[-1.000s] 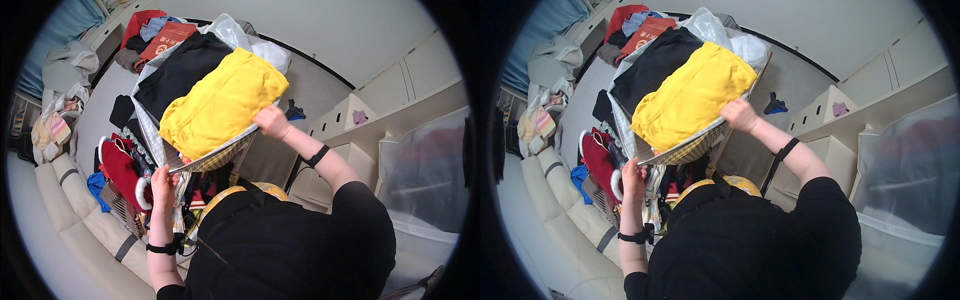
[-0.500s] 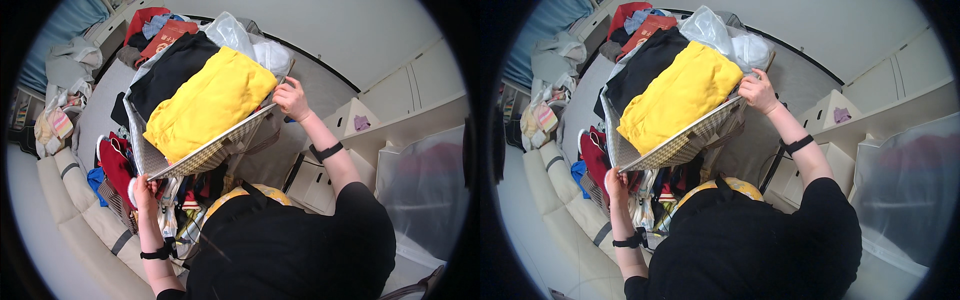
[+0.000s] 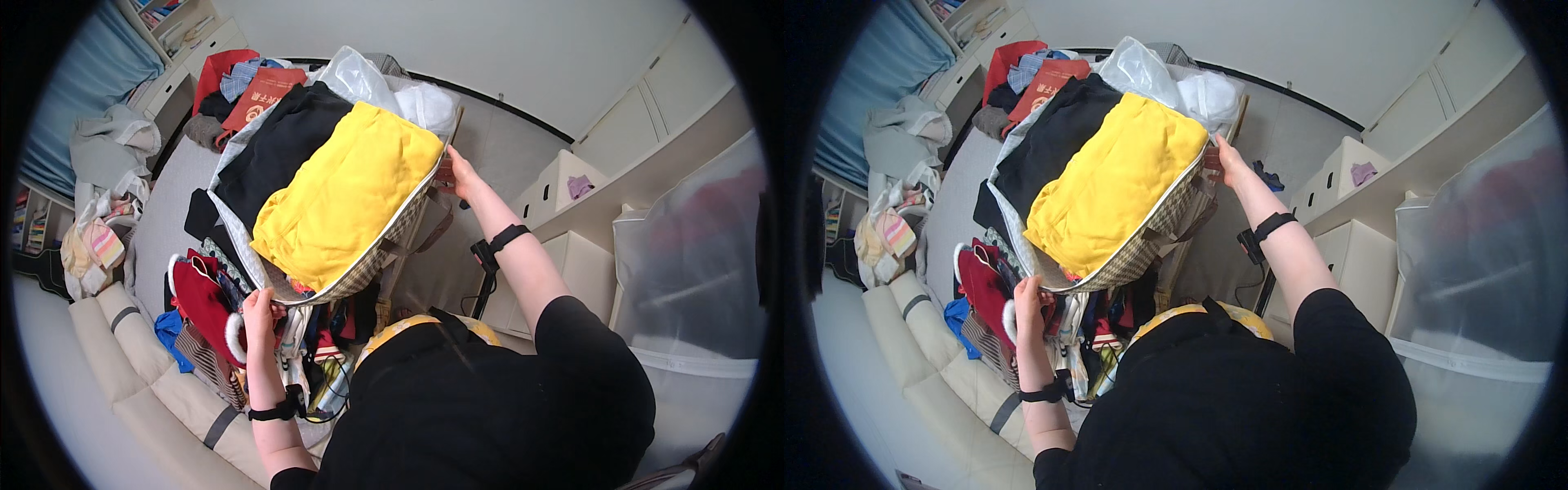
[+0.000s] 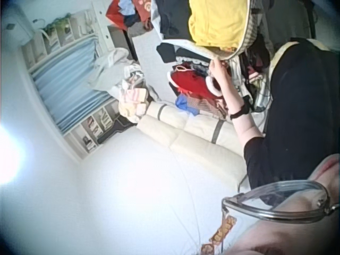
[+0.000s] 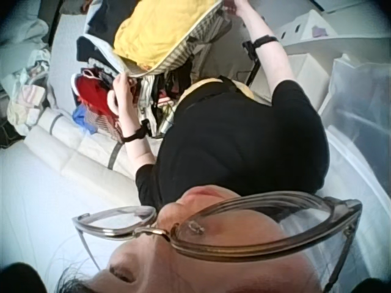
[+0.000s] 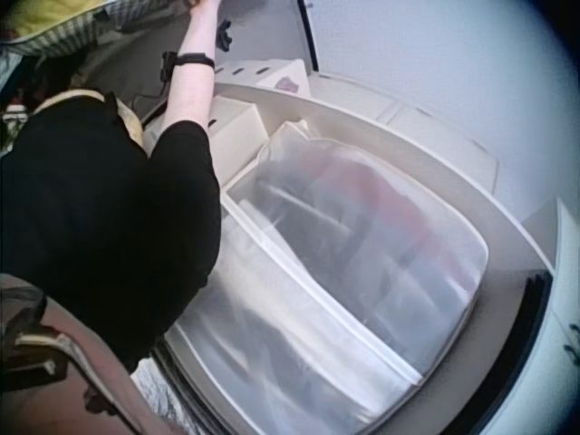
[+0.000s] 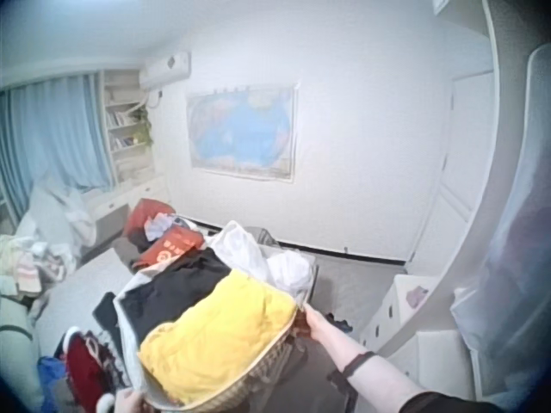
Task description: The person picks up items from a pile of clothes by hand, including a grey sweatshirt, a colorful camouflage hoodie, a grey shirt, a blue shirt, black trousers, denim jeans, a yellow shirt, and a white hat, and places them into a storage bin.
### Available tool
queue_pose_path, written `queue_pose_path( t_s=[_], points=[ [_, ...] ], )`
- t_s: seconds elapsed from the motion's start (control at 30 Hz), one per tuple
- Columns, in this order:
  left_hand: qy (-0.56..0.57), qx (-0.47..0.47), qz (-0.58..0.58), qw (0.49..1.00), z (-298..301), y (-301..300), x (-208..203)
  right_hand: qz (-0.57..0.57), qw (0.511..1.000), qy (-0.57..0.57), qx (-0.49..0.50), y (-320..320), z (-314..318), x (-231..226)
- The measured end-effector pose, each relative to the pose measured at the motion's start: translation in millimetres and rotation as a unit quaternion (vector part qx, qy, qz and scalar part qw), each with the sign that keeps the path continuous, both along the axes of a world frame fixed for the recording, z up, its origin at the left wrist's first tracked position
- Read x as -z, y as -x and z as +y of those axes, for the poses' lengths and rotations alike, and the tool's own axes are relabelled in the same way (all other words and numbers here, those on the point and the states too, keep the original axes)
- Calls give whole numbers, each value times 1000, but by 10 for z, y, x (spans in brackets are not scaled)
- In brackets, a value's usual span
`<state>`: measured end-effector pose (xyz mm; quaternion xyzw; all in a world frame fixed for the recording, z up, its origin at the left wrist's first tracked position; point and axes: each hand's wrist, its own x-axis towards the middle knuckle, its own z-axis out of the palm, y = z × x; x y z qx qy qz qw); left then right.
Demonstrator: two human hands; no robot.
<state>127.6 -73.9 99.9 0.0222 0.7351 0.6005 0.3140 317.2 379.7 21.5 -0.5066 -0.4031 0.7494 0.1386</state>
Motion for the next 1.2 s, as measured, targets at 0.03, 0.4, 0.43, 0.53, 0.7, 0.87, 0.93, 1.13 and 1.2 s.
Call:
queue_pose_path(
  t_s=[0.03,0.4,0.43,0.53,0.7,0.87,0.93,1.13,1.2],
  points=[
    [-6,3,2,1000,10,18,13,2,1000,-6,3,31,31,-8],
    [-129,-57,57,988,-103,119,-22,194,921,-271,203,444,443,-265],
    [-133,-38,77,987,-274,205,94,197,920,-272,201,425,409,-238],
    [-96,-19,35,995,-467,244,150,97,935,-334,71,284,446,-292],
    [49,46,80,994,-312,531,-146,-196,878,-286,-331,376,585,-1293],
    [76,39,-12,996,-34,1250,-203,-284,723,-436,-454,889,1245,-1871],
    [60,4,-93,994,-5,1608,-120,-200,758,-430,-447,1316,1534,-1901],
    [36,-35,-178,983,379,2295,96,-121,760,-388,-507,2720,1770,-1661],
    [30,-38,-184,982,537,2469,105,-96,760,-362,-531,3139,1838,-1379]
  ],
)
